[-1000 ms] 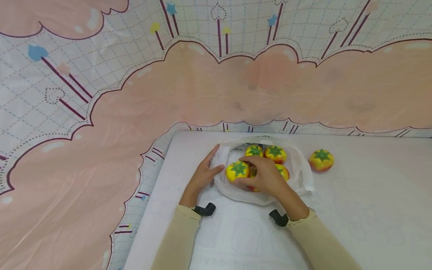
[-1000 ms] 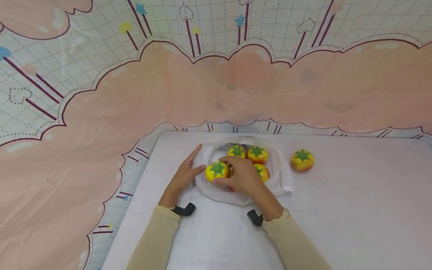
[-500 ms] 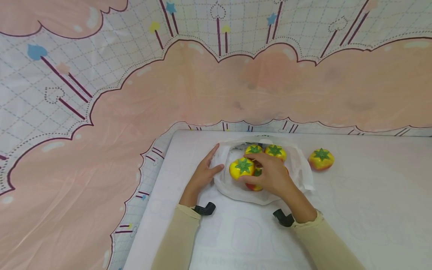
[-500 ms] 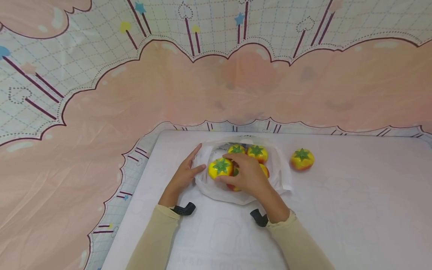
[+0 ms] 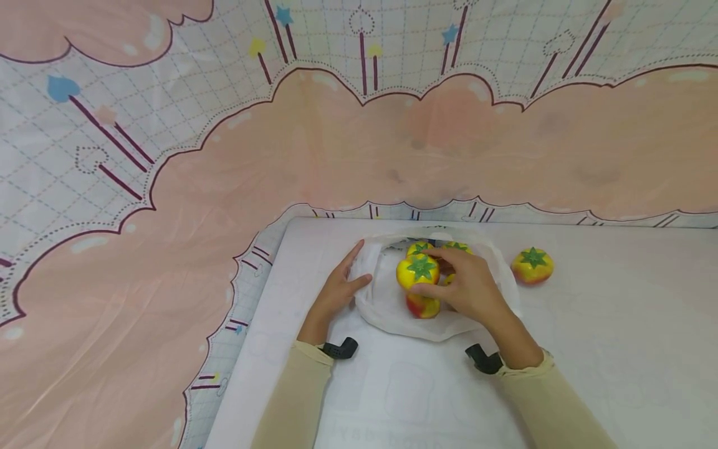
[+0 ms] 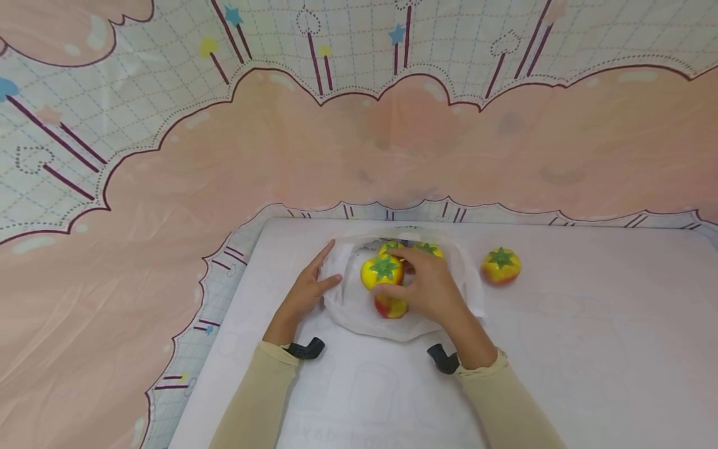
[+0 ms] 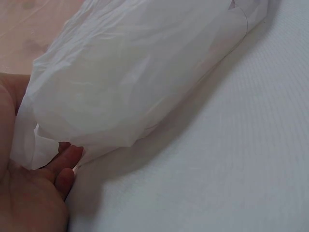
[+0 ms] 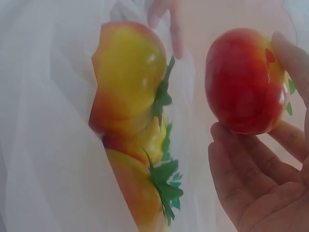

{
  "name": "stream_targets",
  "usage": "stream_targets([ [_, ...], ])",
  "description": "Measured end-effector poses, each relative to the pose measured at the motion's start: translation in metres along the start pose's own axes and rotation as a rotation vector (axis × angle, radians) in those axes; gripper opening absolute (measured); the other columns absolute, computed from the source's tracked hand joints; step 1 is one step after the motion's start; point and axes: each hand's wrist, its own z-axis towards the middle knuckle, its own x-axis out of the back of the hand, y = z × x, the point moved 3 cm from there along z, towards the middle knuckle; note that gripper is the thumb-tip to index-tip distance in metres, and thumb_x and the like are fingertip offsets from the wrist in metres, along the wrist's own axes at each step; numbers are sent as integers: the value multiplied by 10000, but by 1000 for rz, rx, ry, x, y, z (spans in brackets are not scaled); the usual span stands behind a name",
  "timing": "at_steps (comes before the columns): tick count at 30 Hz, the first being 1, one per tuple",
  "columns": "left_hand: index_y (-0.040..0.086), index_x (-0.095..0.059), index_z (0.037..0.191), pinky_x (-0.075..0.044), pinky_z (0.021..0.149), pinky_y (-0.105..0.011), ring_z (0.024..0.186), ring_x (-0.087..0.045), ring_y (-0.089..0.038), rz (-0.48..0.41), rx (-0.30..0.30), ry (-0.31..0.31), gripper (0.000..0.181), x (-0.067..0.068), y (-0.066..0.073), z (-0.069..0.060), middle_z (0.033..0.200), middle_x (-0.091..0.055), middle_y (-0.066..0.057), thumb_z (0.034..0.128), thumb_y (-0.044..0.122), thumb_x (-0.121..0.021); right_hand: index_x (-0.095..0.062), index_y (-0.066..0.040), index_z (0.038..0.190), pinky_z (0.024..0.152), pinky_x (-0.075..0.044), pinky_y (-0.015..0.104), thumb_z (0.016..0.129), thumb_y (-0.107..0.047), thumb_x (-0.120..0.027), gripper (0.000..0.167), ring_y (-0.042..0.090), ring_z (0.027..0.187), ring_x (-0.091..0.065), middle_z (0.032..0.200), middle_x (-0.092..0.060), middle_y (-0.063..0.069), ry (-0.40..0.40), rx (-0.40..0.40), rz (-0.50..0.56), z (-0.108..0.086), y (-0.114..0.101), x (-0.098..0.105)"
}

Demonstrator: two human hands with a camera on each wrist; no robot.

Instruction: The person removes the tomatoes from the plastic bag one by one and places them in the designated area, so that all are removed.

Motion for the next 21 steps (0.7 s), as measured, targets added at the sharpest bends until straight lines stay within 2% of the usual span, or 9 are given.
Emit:
stream_targets([
  [4,450,-327,1578,-104,1306,-498,1592,-161,-187,-14,-7,-5,810,0,0,0,1688,-256,113,936,151,-720,-645,-112,1341,900,-616,483,760,-509,-871,740,293,1021,-706,1253,-696,111,4,-6,25,0,3,4],
  [12,431,-332,1582,-103,1307,-493,1591,-159,-190,-32,-15,-5,808,0,0,0,1691,-253,95,938,126,-714,-632,-150,1365,958,-597,473,775,-512,-858,728,300,1132,-683,1359,-646,96,0,-16,34,0,10,12],
  [17,444,-337,1575,-102,1307,-498,1592,-153,-178,-16,-11,2,802,0,0,1,1688,-255,108,939,138,-717,-643,-127,1354,935,-604,464,793,-472,-858,692,313,1118,-695,1338,-661,108,29,-4,59,-1,14,21],
  [21,457,-339,1570,-104,1306,-498,1591,-156,-174,-17,-6,0,803,0,0,1,1686,-254,118,937,139,-719,-630,-146,1371,933,-606,476,809,-493,-837,692,303,1121,-677,1345,-657,93,38,-25,47,-2,18,28],
])
